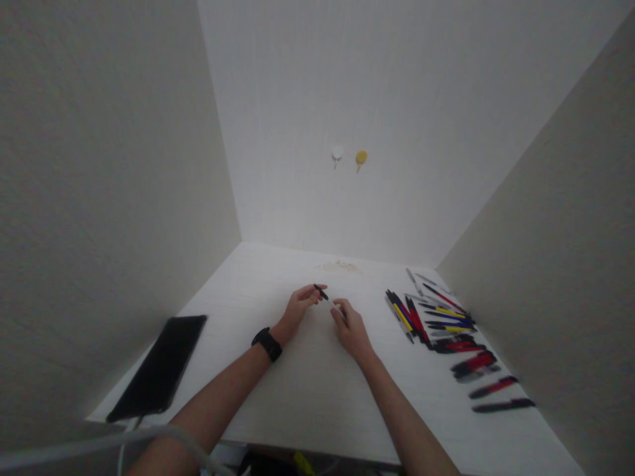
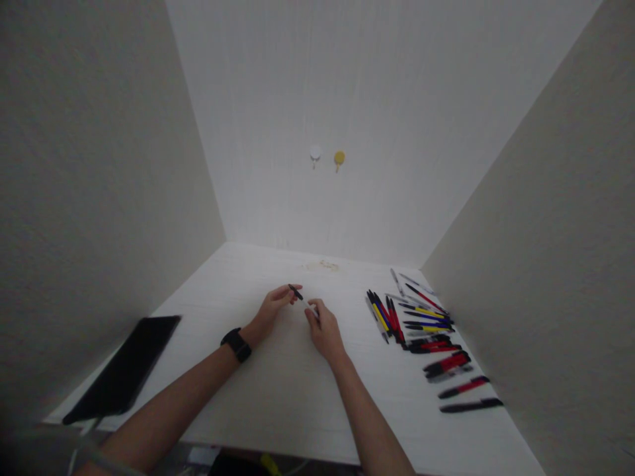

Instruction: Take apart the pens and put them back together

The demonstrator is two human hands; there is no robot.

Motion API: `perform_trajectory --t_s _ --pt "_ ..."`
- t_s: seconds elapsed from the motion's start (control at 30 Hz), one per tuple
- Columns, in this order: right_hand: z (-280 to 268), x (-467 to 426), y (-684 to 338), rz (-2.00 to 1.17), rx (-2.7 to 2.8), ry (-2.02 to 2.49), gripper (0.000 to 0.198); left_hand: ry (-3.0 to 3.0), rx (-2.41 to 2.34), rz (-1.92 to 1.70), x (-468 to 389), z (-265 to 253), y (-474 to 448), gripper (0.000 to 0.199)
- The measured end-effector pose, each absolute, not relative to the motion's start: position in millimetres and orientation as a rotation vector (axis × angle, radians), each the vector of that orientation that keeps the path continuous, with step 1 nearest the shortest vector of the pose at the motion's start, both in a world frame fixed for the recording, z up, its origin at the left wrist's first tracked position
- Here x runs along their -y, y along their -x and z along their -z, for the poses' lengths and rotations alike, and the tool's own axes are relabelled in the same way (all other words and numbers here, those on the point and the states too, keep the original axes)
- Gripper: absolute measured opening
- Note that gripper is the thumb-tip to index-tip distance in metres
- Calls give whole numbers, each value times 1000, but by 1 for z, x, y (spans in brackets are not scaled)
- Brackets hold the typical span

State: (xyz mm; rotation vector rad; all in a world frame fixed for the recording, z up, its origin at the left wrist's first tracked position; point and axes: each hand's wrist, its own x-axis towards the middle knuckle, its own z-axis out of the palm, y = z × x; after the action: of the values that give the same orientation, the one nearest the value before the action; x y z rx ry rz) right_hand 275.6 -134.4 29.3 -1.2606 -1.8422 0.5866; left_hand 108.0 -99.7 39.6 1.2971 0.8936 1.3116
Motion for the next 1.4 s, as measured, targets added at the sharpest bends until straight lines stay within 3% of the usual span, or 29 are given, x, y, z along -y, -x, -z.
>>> perform_trajectory --t_s 0.13,0.6,1.0,1.4 --pt "-26 132 -276 -505 1843 1199 29 -1283 -911 -1337 98 -38 -109 32" --pt "-22 134 -278 -485 1800 1346 14 -1270 -908 -1303 104 -44 -112 32" --pt "-26 131 -279 -342 1864 1311 33 -1209 -969 -1465 97 -37 -112 33" --pt "-28 134 -278 -114 1818 1690 51 -963 -959 -1667 91 -25 -109 28"
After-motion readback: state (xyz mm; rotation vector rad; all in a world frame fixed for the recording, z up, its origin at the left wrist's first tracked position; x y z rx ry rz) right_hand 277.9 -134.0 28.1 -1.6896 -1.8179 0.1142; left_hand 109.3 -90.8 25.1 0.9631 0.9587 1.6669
